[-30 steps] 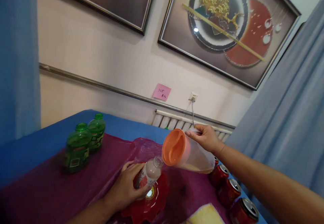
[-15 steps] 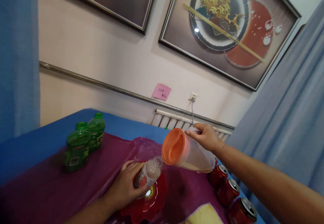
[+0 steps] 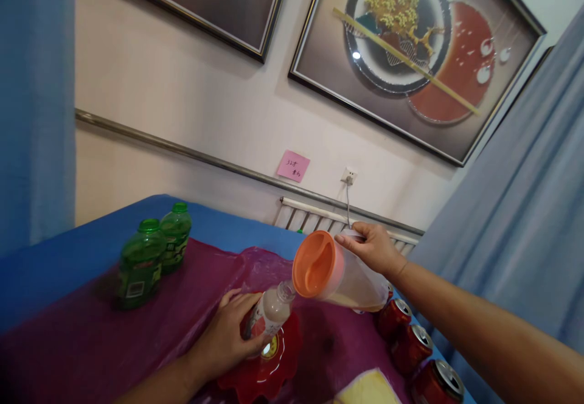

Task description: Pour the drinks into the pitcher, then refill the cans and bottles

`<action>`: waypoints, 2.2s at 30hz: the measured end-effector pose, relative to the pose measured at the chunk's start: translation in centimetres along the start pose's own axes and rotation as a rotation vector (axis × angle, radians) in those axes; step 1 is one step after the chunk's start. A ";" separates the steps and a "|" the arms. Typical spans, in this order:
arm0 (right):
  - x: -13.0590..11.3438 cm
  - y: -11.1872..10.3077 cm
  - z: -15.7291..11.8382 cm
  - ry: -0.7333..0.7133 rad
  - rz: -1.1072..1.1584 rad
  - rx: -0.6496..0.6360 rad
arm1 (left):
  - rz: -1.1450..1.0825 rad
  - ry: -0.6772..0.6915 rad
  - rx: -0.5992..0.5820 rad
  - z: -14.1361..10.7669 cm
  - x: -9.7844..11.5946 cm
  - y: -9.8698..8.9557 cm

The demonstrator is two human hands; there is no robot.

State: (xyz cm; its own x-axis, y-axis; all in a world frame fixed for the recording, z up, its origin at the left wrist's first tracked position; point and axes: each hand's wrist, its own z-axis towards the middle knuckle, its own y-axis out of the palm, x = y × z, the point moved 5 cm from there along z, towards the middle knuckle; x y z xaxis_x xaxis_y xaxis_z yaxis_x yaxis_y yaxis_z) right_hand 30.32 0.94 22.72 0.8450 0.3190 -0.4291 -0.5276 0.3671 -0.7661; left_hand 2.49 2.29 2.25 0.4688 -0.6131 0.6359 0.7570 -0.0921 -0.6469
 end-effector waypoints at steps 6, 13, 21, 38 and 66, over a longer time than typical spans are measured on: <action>-0.3 -0.2 0.0 0.001 -0.005 -0.001 | 0.015 0.001 0.009 0.0 -0.3 0.2; -0.4 -0.4 0.0 0.000 -0.007 0.004 | 0.002 0.006 0.003 0.0 -0.4 0.3; -1.1 -0.6 0.1 -0.014 -0.004 0.001 | 0.003 0.018 -0.002 -0.1 -0.3 0.3; -1.3 -1.3 0.0 -0.011 -0.026 0.035 | 0.004 0.031 0.027 -0.1 -0.7 0.6; -2.0 -1.7 0.0 -0.028 -0.027 0.047 | -0.027 -0.005 0.007 -0.1 0.0 0.1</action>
State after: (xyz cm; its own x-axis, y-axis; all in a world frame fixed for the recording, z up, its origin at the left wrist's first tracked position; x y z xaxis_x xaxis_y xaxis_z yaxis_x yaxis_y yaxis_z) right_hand 29.49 -0.32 24.91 0.8566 0.3322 -0.3949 -0.5088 0.4159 -0.7538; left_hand 2.49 2.20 2.19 0.4504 -0.6066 0.6551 0.7724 -0.1033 -0.6267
